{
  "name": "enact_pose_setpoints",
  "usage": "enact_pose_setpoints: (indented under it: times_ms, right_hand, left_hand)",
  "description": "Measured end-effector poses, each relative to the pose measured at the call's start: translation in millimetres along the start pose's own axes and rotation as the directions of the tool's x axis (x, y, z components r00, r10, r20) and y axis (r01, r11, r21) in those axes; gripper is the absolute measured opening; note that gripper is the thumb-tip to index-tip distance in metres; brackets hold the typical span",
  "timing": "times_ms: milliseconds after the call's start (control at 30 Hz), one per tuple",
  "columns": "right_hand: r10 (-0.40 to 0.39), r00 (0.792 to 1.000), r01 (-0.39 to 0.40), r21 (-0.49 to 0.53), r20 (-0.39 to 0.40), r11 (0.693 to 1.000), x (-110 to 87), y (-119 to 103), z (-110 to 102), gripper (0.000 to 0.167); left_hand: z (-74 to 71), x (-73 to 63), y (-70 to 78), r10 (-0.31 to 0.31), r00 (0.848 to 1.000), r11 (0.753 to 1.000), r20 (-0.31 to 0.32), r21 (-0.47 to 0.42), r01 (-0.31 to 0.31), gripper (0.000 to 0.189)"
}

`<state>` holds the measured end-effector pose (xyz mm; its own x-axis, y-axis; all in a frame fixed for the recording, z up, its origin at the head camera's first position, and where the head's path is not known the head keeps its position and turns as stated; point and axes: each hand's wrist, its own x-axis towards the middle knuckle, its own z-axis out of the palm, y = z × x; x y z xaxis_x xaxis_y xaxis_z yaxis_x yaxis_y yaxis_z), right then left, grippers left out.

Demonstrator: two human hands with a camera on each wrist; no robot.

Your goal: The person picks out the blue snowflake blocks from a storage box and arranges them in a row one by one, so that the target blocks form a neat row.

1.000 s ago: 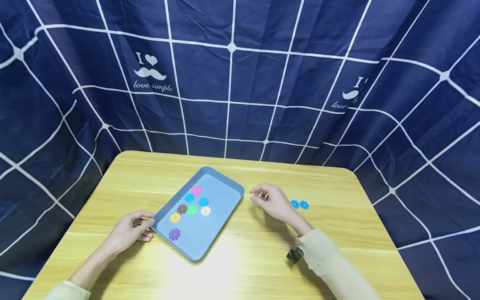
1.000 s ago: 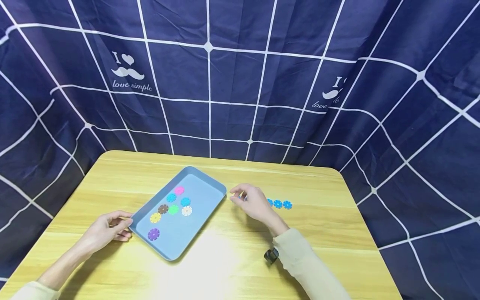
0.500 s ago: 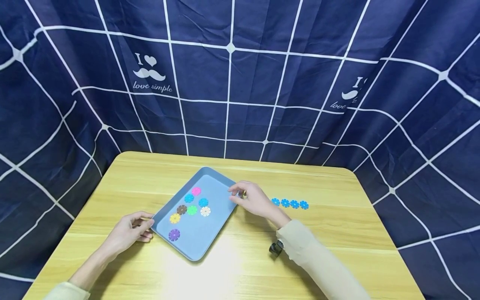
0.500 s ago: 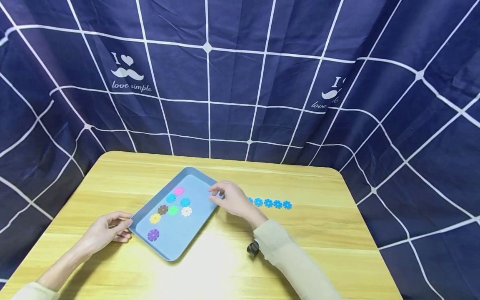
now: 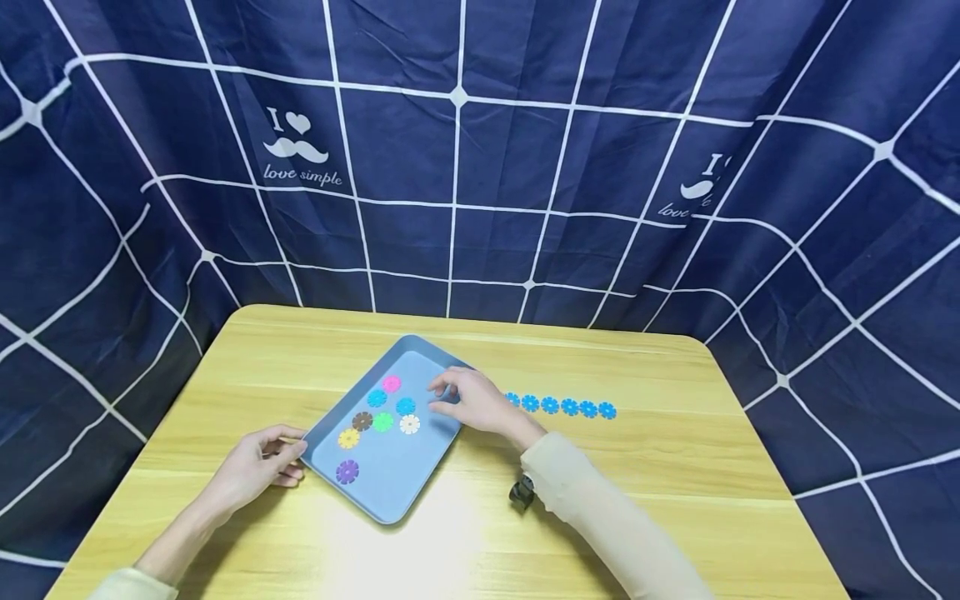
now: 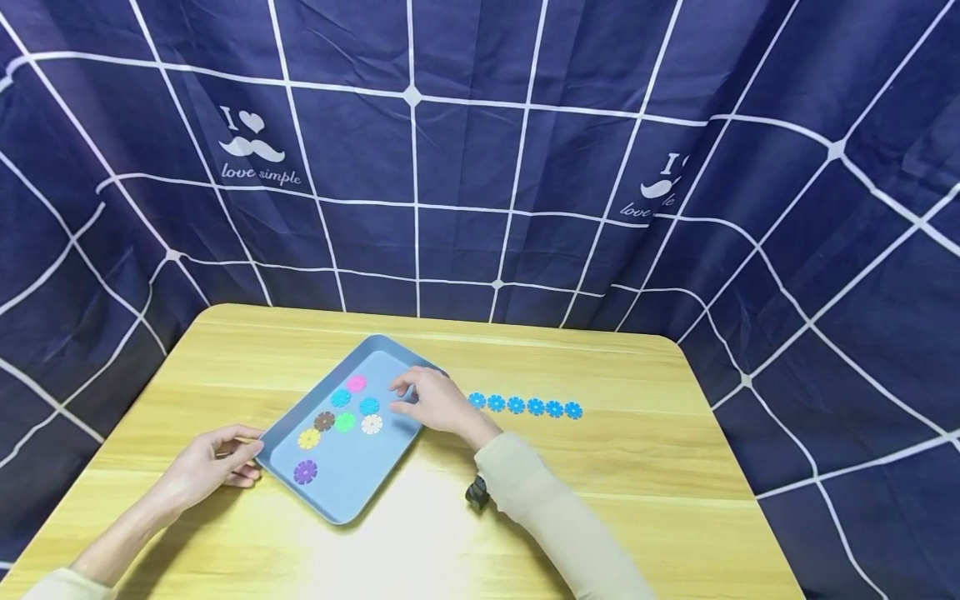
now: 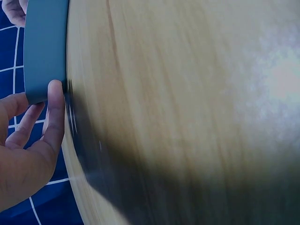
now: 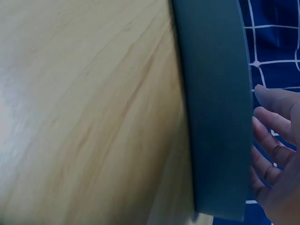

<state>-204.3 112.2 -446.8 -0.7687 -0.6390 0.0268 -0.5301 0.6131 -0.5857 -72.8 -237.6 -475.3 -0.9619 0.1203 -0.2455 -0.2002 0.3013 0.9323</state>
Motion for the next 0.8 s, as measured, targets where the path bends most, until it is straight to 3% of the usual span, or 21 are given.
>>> enact_pose_setpoints:
  times_ms: [400,800]
  right_hand:
    - [0.018,0.999,-0.017,-0.067,0.026,0.998,18.7,0,25,0.031]
    - [0.041,0.998,-0.034,-0.112,0.054,0.993,33.1,-4,31,0.034]
  left_hand:
    - [-0.3,-0.7,-1.2,0.004,1.0,1.0,0.004,-0.01,-0.004,0.041]
    - [-0.9,-0.5,0.1,0.004,1.0,1.0,0.002,-0.003,-0.004,0.041]
